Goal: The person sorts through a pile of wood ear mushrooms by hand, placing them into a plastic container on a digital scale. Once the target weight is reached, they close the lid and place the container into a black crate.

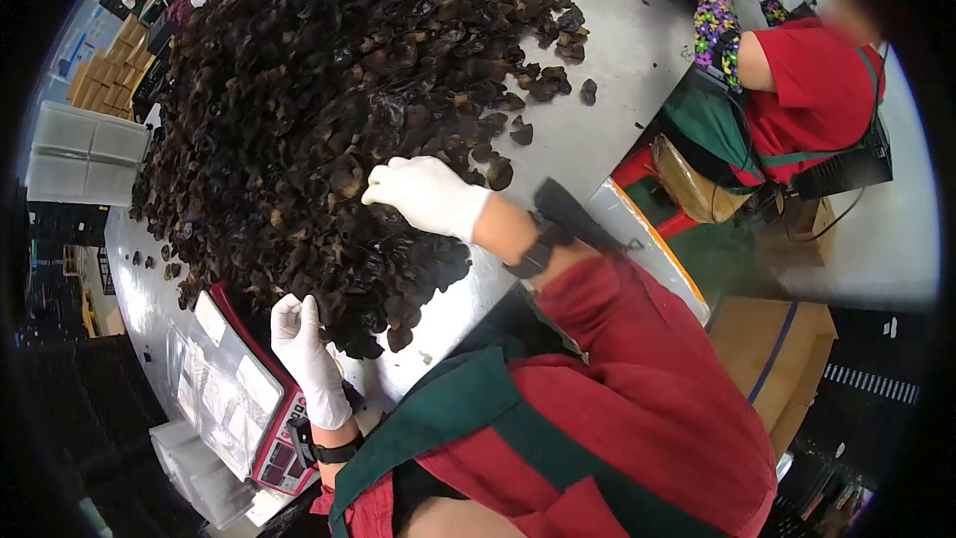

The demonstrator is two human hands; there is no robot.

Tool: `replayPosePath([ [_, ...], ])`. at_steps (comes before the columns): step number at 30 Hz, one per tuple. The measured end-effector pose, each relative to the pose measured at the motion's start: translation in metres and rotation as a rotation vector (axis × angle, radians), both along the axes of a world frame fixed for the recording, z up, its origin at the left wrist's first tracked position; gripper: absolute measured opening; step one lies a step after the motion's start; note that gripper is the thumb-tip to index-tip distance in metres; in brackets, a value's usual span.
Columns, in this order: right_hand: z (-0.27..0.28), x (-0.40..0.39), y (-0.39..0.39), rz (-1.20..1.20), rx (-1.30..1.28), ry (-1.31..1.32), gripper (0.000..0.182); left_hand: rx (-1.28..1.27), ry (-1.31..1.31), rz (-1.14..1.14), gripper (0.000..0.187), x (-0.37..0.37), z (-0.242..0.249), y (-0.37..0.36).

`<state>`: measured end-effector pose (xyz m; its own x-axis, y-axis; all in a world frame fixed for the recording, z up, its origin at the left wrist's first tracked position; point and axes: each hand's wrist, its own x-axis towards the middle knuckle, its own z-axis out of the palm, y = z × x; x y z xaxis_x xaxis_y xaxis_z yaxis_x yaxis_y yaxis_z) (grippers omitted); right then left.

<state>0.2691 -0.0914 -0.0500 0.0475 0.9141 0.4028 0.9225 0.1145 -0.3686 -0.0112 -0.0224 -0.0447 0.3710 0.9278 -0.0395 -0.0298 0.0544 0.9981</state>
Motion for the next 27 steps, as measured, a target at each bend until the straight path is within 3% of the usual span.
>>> replayPosePath([
  [2,-0.009,0.006,0.012,0.006,-0.126,-0.084,0.023,0.003,0.055,0.037,0.02,0.003,0.007,-0.001],
  [5,-0.003,0.014,0.018,0.036,-0.239,0.062,0.02,0.09,0.135,0.098,0.024,0.008,0.007,-0.001],
  [7,0.004,0.016,0.013,0.016,-0.135,0.35,0.019,0.166,0.166,0.119,0.028,0.011,0.006,-0.003],
  [9,0.016,0.013,0.004,-0.002,-0.088,0.384,0.019,0.42,0.435,0.085,0.033,0.015,0.014,-0.008],
  [11,0.033,0.012,-0.01,-0.13,-0.123,0.713,0.015,0.67,0.51,-0.019,0.036,0.03,0.027,-0.012],
  [13,0.042,0.018,-0.033,-0.201,-0.144,0.82,0.02,0.818,0.525,-0.136,0.036,0.043,0.029,-0.016],
  [19,0.052,0.061,-0.14,-0.355,-0.269,0.673,0.02,0.874,0.689,-0.328,0.042,0.05,0.005,-0.029],
  [21,0.049,0.071,-0.163,-0.424,-0.291,0.709,0.019,0.922,0.731,-0.357,0.044,0.049,0.004,-0.033],
  [23,0.063,0.073,-0.185,-0.597,-0.344,0.971,0.02,0.95,0.743,-0.379,0.044,0.048,0.004,-0.036],
  [27,0.056,0.072,-0.191,-0.586,-0.214,1.058,0.022,0.985,0.747,-0.409,0.042,0.044,0.002,-0.034],
])
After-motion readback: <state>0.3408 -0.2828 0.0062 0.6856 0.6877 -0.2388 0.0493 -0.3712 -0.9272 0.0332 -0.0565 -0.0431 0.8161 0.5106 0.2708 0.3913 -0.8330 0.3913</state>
